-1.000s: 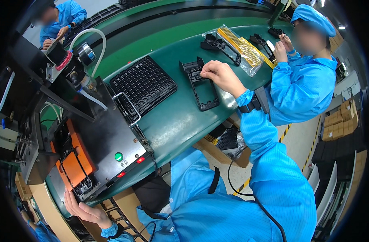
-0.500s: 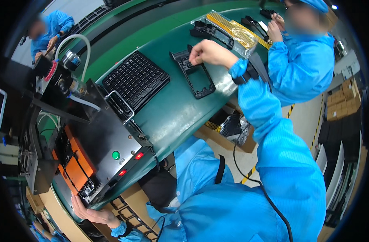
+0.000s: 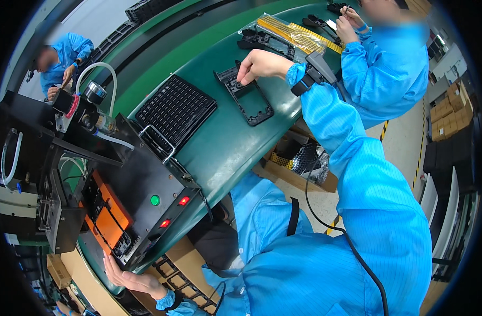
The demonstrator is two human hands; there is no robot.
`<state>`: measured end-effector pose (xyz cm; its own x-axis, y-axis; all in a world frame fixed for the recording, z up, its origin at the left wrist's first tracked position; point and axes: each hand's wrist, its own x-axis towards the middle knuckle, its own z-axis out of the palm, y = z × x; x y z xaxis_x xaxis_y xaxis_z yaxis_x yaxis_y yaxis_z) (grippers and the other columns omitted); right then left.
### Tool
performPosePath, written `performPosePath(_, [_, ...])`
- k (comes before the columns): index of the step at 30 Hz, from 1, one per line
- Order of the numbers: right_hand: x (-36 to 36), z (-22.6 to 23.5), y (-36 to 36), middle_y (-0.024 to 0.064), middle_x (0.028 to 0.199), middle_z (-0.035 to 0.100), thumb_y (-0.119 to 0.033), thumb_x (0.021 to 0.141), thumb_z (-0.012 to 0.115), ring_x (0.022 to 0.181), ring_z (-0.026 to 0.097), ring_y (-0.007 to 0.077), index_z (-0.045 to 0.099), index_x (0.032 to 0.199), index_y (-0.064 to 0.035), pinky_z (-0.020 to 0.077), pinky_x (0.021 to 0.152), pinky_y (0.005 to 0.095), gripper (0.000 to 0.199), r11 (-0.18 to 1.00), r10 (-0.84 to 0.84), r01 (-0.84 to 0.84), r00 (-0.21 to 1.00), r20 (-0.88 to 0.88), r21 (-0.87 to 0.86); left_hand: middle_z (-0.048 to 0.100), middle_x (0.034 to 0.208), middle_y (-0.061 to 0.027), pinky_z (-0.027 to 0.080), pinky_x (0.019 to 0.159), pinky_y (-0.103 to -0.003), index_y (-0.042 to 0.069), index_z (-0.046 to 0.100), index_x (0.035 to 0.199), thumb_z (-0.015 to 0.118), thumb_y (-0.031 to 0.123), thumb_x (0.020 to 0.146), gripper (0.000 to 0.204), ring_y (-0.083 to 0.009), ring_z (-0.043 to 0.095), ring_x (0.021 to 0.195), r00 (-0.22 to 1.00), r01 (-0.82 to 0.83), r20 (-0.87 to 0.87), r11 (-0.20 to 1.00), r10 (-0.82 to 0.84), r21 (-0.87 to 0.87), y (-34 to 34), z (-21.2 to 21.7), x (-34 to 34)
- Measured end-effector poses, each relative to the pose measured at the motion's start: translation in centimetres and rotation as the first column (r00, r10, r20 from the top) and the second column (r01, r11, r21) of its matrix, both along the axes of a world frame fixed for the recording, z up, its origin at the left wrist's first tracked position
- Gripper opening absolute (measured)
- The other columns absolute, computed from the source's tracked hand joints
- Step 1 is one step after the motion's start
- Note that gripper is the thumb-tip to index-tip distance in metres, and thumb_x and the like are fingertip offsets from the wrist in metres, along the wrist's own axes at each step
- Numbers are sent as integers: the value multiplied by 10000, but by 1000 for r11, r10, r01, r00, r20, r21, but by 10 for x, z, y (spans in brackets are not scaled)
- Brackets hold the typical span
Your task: The worker places plastic housings into an assembly machine and then sorts them into boxes on an electronics assembly line.
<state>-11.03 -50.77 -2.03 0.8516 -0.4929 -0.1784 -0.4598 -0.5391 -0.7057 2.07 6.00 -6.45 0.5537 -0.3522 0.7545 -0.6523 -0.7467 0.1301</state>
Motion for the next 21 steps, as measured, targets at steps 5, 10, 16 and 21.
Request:
performPosePath(5, [-2,-4,0,63,886,731,-80,802,746,861,656,147,753,984,-40,494,816,274,186,1000,-22,22,1000,6,13,555,1338,-158,277,1110,-424,-30,558,1283,192,296,1056,541,-306,452,1286,1000,2,1,1000,-2,-3,-3,1,-2])
performPosePath(10, [-7,-10,6,63,903,719,-88,787,768,858,637,157,758,991,-53,490,797,285,207,999,-45,47,994,104,-16,564,1329,-165,261,1122,-431,-43,559,1279,203,280,1039,538,-314,453,1288,1000,-10,-5,1000,10,4,-4,0,-1])
performPosePath(16, [-13,-21,-5,33,900,703,-116,808,768,840,623,120,750,1008,-59,480,776,252,209,968,-123,88,983,139,237,568,1326,-173,259,1126,-439,-55,560,1273,227,253,1020,520,-324,460,1285,1000,-26,4,1000,26,-8,-5,-1,0])
performPosePath(21, [-8,-10,-5,17,891,706,-142,811,769,838,629,102,745,1004,-70,491,747,240,207,974,-91,76,994,64,213,557,1332,-160,273,1107,-426,-42,553,1287,246,259,1044,494,-310,455,1277,999,-17,38,1000,18,-16,-4,-3,1])
